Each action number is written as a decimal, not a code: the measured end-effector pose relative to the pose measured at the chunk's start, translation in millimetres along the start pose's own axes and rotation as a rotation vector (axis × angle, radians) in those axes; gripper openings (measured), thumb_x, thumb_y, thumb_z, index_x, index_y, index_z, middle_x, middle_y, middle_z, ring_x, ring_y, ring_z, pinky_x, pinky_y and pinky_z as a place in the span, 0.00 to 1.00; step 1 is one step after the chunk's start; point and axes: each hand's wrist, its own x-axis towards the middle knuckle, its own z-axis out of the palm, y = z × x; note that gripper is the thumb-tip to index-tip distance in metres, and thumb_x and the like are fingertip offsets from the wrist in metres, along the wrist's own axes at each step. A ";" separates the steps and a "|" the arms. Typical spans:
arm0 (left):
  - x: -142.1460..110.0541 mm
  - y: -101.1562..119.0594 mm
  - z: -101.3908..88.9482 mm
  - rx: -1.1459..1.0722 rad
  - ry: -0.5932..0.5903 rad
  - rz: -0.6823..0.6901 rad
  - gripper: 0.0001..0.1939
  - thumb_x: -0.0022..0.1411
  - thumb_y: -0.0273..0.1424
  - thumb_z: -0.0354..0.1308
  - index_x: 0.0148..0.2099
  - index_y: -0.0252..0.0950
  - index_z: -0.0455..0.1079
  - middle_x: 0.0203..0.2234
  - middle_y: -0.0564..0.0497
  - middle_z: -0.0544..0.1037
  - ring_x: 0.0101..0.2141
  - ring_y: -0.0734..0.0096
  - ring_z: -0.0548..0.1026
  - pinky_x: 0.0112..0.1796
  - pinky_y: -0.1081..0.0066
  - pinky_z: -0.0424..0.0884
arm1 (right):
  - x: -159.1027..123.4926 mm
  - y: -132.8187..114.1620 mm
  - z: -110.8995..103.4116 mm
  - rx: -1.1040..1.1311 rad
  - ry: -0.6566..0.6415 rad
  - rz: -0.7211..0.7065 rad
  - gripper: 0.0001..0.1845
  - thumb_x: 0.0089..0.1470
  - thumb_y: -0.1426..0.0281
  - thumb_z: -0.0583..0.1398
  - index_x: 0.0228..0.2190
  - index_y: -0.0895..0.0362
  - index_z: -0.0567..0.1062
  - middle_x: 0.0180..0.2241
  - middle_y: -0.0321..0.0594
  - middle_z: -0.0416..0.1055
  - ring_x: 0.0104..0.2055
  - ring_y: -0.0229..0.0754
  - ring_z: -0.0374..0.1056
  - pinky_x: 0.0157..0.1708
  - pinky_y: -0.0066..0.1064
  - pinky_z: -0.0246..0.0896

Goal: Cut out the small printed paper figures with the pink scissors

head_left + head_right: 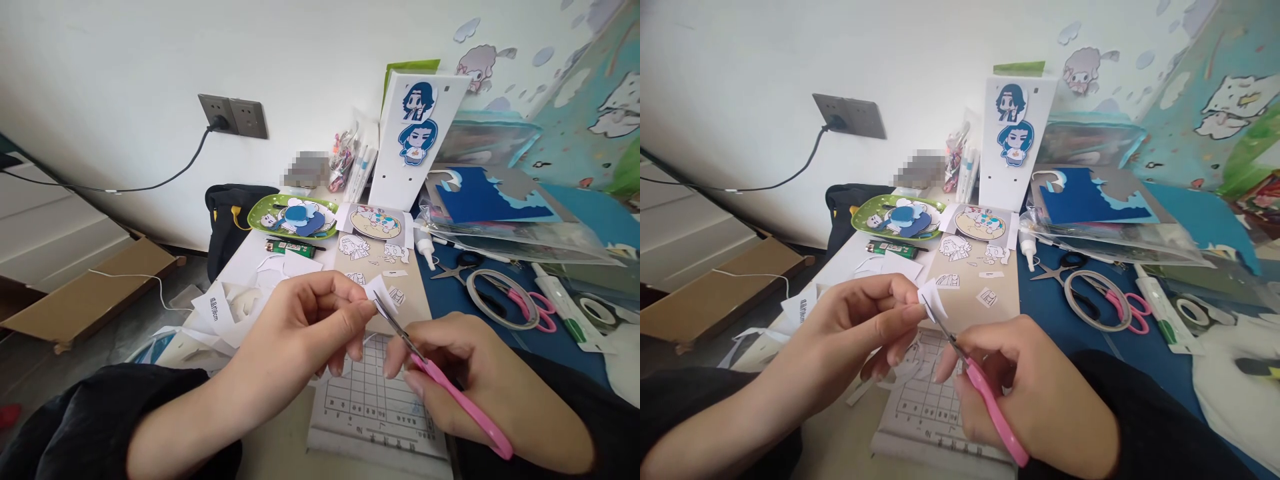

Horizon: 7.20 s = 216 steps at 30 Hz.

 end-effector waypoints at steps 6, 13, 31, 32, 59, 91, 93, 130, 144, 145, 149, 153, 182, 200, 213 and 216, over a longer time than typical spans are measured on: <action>-1.3 0.6 -0.4 0.004 -0.005 0.004 0.08 0.59 0.31 0.57 0.27 0.35 0.66 0.13 0.60 0.66 0.13 0.87 0.59 0.14 0.87 0.56 | -1.2 1.2 -0.6 0.008 -0.028 0.025 0.16 0.37 0.87 0.52 0.25 0.59 0.73 0.14 0.26 0.53 0.16 0.28 0.48 0.16 0.20 0.43; -1.1 0.5 -0.3 0.010 0.003 -0.001 0.08 0.58 0.31 0.57 0.28 0.35 0.66 0.13 0.60 0.66 0.13 0.86 0.59 0.14 0.86 0.55 | 2.4 0.0 -0.3 -0.013 -0.026 0.025 0.16 0.38 0.86 0.52 0.25 0.59 0.73 0.14 0.26 0.54 0.16 0.28 0.49 0.16 0.20 0.45; -2.6 5.2 -1.4 0.067 0.021 -0.023 0.07 0.58 0.30 0.57 0.28 0.35 0.66 0.13 0.61 0.65 0.13 0.87 0.58 0.14 0.87 0.56 | 2.6 16.4 -0.5 -0.028 -0.068 -0.035 0.17 0.37 0.86 0.53 0.27 0.57 0.73 0.14 0.27 0.57 0.15 0.29 0.52 0.14 0.21 0.42; -2.9 5.3 -1.5 0.067 0.018 -0.021 0.07 0.58 0.30 0.58 0.28 0.35 0.67 0.13 0.61 0.65 0.13 0.87 0.59 0.14 0.87 0.56 | 2.5 15.9 -0.4 -0.029 -0.067 -0.033 0.17 0.37 0.86 0.53 0.27 0.57 0.73 0.14 0.27 0.57 0.15 0.29 0.52 0.14 0.21 0.42; -2.3 6.4 -2.4 0.103 0.026 -0.008 0.07 0.58 0.30 0.57 0.28 0.35 0.66 0.13 0.61 0.64 0.13 0.87 0.59 0.13 0.87 0.54 | 4.2 16.1 1.7 0.000 -0.075 -0.018 0.15 0.39 0.85 0.53 0.26 0.58 0.73 0.15 0.27 0.55 0.16 0.28 0.48 0.14 0.21 0.41; -1.3 6.0 -5.9 0.088 0.008 -0.012 0.05 0.58 0.29 0.57 0.30 0.35 0.67 0.13 0.62 0.65 0.13 0.88 0.59 0.13 0.90 0.56 | 4.4 15.6 2.2 0.083 -0.050 0.012 0.15 0.39 0.85 0.53 0.25 0.57 0.73 0.15 0.26 0.52 0.16 0.28 0.45 0.15 0.19 0.42; -1.0 6.2 -6.0 0.094 0.019 -0.012 0.06 0.58 0.29 0.57 0.29 0.35 0.67 0.13 0.61 0.65 0.13 0.88 0.59 0.13 0.90 0.56 | 5.2 15.2 3.3 0.117 -0.047 0.027 0.15 0.38 0.85 0.53 0.25 0.58 0.73 0.14 0.25 0.52 0.16 0.27 0.45 0.15 0.19 0.41; 0.5 -3.1 -7.0 0.264 -0.181 -0.148 0.07 0.58 0.32 0.57 0.31 0.34 0.65 0.13 0.60 0.65 0.15 0.84 0.62 0.16 0.84 0.56 | 12.9 17.2 -2.9 0.490 0.090 -0.081 0.08 0.50 0.69 0.62 0.31 0.57 0.68 0.12 0.24 0.59 0.11 0.27 0.57 0.12 0.17 0.51; 3.4 -14.4 -0.1 0.242 -0.126 -0.111 0.08 0.59 0.34 0.55 0.33 0.34 0.67 0.19 0.55 0.72 0.16 0.82 0.65 0.16 0.81 0.57 | 12.0 16.7 7.3 0.386 0.380 -0.097 0.07 0.46 0.74 0.62 0.27 0.56 0.67 0.13 0.26 0.59 0.12 0.29 0.54 0.12 0.20 0.50; 3.8 -14.5 1.0 0.250 -0.111 -0.114 0.08 0.59 0.35 0.55 0.33 0.34 0.67 0.19 0.55 0.73 0.16 0.82 0.65 0.16 0.81 0.57 | 12.0 16.1 8.2 0.380 0.391 -0.092 0.07 0.46 0.74 0.63 0.26 0.56 0.67 0.13 0.26 0.59 0.12 0.29 0.54 0.12 0.20 0.50; 4.6 -15.2 4.3 0.231 -0.067 -0.141 0.08 0.57 0.34 0.58 0.32 0.33 0.68 0.18 0.55 0.74 0.15 0.83 0.65 0.15 0.82 0.56 | 11.8 12.7 10.9 0.360 0.404 -0.072 0.08 0.44 0.72 0.63 0.25 0.56 0.67 0.14 0.28 0.60 0.13 0.30 0.53 0.12 0.23 0.50; 4.2 -15.2 4.6 0.199 -0.068 -0.128 0.08 0.58 0.33 0.57 0.33 0.33 0.69 0.19 0.55 0.74 0.15 0.83 0.65 0.15 0.82 0.57 | 12.1 13.5 11.8 0.356 0.415 -0.079 0.07 0.45 0.72 0.63 0.25 0.56 0.67 0.14 0.28 0.60 0.12 0.30 0.53 0.12 0.23 0.50; -1.0 -14.9 -0.6 0.119 -0.114 -0.063 0.09 0.60 0.32 0.54 0.36 0.33 0.73 0.19 0.52 0.75 0.16 0.80 0.68 0.16 0.80 0.60 | 6.5 8.6 9.6 0.263 0.425 -0.175 0.05 0.47 0.76 0.59 0.26 0.56 0.66 0.21 0.32 0.67 0.16 0.30 0.58 0.14 0.23 0.57; 2.0 -13.3 2.2 0.189 -0.080 -0.101 0.08 0.59 0.33 0.56 0.31 0.34 0.71 0.17 0.56 0.73 0.16 0.83 0.66 0.16 0.83 0.60 | 9.5 11.8 10.0 0.228 0.427 -0.156 0.05 0.46 0.75 0.62 0.26 0.56 0.69 0.19 0.29 0.62 0.15 0.30 0.57 0.14 0.23 0.59; 7.8 -15.6 -1.1 0.244 0.083 0.045 0.08 0.61 0.33 0.54 0.32 0.35 0.65 0.21 0.57 0.72 0.17 0.82 0.67 0.16 0.83 0.59 | 13.0 23.2 -14.9 0.362 0.229 -0.003 0.20 0.42 0.70 0.67 0.41 0.51 0.75 0.31 0.34 0.71 0.28 0.34 0.68 0.27 0.25 0.66; 8.0 -14.8 -0.9 0.264 0.083 0.041 0.07 0.61 0.34 0.54 0.33 0.35 0.65 0.21 0.58 0.71 0.16 0.83 0.65 0.16 0.83 0.59 | 13.5 22.2 -14.3 0.363 0.138 0.019 0.25 0.42 0.70 0.67 0.45 0.52 0.73 0.34 0.36 0.71 0.34 0.40 0.69 0.32 0.30 0.67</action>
